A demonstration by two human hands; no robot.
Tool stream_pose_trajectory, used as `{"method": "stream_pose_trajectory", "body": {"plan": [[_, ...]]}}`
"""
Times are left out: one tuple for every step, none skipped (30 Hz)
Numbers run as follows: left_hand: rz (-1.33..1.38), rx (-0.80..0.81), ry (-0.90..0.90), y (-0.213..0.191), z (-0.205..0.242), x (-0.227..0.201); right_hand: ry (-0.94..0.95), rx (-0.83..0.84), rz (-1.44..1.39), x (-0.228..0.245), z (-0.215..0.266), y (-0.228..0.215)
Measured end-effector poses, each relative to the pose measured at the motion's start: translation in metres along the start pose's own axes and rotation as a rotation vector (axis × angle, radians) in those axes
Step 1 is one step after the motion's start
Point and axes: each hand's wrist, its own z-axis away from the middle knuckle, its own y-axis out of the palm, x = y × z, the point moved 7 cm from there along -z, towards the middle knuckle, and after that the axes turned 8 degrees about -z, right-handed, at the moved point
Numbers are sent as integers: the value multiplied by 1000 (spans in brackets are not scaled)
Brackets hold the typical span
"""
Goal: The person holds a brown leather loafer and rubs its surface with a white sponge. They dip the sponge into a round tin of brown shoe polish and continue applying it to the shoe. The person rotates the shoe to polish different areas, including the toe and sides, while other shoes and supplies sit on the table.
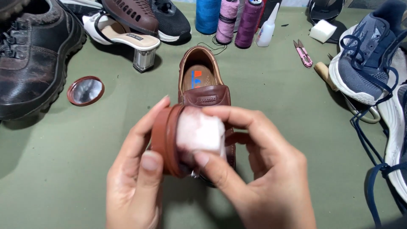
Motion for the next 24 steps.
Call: {"method": "stream_pose_trajectory", "body": {"plan": [[-64,41,95,4,-4,-4,34,-43,-10,-3,-2,-3],[-62,43,91,8,-7,-5,38,-43,-7,-8,-6,-3],[32,81,57,14,-10,-3,35,-71,-8,-12,-10,-5],[126,121,25,21,-13,-2,31,-102,-11,-15,-13,-7],[128,125,23,25,-14,-1,33,-105,-8,-16,-15,-8],[152,129,26,29,-15,0,23,-117,-2,-15,-17,-9],[176,133,29,33,-16,0,14,-129,4,-14,-19,-10],[179,135,29,35,-17,1,14,-131,7,-14,-18,-9],[183,131,32,37,-17,2,27,-157,8,-15,-16,-9],[188,125,35,38,-17,4,40,-179,9,-16,-14,-9],[191,124,34,38,-16,6,40,-178,12,-18,-14,-11],[159,130,40,37,-15,8,63,-176,23,-22,-14,-11],[127,137,46,36,-15,10,87,-174,34,-26,-13,-12],[126,138,49,38,-13,13,85,-176,33,-29,-13,-12],[153,126,35,40,-12,18,67,-181,31,-31,-13,-12],[182,111,22,41,-11,22,47,-183,30,-32,-13,-12],[184,109,26,40,-10,22,42,-182,31,-31,-12,-11],[121,94,25,39,-10,22,86,-187,28,-34,-10,-10],[57,79,24,37,-10,23,129,-192,26,-36,-8,-10],[59,80,29,39,-9,23,124,-193,26,-38,-10,-12],[5,77,80,40,-8,20,104,-178,29,-38,-11,-13],[-48,70,131,41,-6,17,84,-160,33,-38,-13,-13],[-46,68,135,46,-4,16,79,-159,34,-38,-12,-10],[82,51,49,48,-4,22,97,-190,6,-40,-11,-9]]}}
